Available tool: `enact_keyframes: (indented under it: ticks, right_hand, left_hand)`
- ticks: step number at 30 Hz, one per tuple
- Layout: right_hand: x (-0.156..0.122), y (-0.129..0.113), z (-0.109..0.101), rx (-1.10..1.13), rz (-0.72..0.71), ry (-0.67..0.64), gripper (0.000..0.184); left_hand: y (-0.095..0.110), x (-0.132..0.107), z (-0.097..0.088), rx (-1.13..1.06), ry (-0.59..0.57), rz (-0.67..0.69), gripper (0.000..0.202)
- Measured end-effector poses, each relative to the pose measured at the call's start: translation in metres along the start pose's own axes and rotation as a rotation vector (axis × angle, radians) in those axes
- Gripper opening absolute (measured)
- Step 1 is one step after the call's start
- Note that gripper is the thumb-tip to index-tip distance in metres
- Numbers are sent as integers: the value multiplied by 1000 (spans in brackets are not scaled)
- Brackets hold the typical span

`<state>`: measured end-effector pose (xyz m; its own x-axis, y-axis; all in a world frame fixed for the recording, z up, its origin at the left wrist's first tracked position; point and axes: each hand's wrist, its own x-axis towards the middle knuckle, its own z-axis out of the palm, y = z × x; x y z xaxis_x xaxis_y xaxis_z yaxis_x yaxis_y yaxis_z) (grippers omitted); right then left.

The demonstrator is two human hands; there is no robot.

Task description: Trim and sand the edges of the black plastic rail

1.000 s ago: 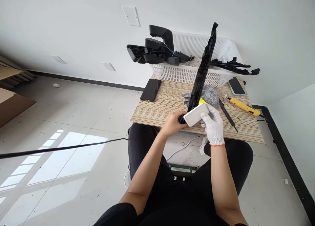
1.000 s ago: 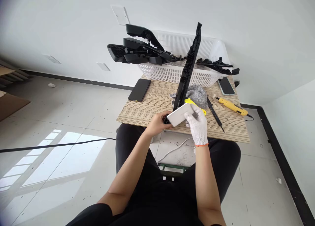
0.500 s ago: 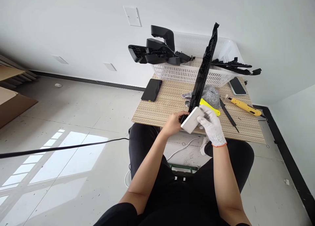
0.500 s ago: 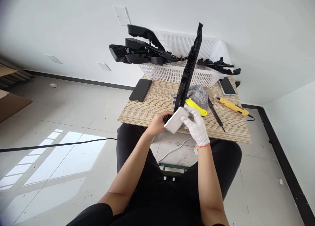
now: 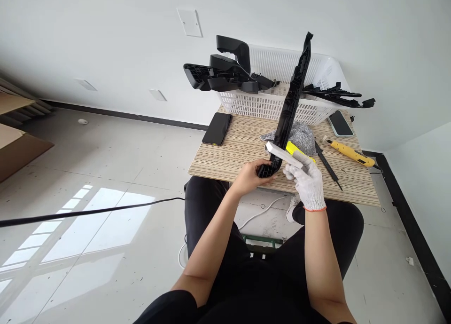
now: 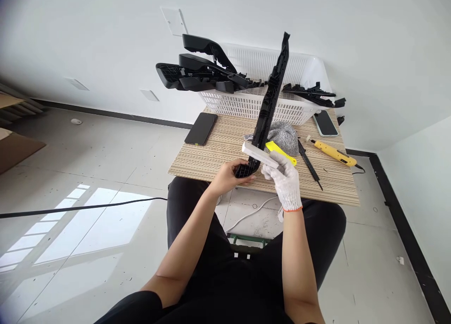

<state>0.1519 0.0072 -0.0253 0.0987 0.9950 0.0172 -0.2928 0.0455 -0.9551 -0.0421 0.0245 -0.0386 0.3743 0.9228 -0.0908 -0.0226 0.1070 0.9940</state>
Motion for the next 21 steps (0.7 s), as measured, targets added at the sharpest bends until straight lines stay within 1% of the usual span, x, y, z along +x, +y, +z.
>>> enact_keyframes:
  ticks: [2,5,6,8,10,11,13,14,15,17,18,21]
  right_hand:
    - [0,2,-5,-5,-26,65,28]
    - [0,2,-11,-47,36,119,20]
    - [-1,0,-12,-61,73,109,19]
    - [-1,-3,-11,-119,162,38,21]
    - [-2,-6,-7,-196,229,-25,28]
    - [-1,-7,-5,-223,233,-21,34]
    - [-1,-6,-2,-239,177,48,46]
    - [0,-5,-2,-246,147,69,49]
    - [0,-3,-2,-269,130,60,50]
    - [0,0,-3,-339,115,-2,48]
    - [-1,1,-4,-356,98,-6,46]
    - [-2,3,-6,-334,20,103,42]
  left_hand:
    - [1,0,0,6,-10,7,47]
    - [3,0,-1,16,-18,19,44]
    - [3,0,-1,28,-22,24,44]
    - [3,0,-1,72,-14,43,46]
    - [2,1,-2,93,-3,60,49]
    - [1,1,-2,89,-6,60,50]
    - [0,2,-3,81,-27,60,51]
    - [0,2,-3,101,-32,76,49]
    - [0,2,-4,140,-25,109,47]
    - [0,3,-5,229,14,186,41]
    - [0,3,-5,255,23,204,40]
    - [1,3,-6,236,-6,170,44]
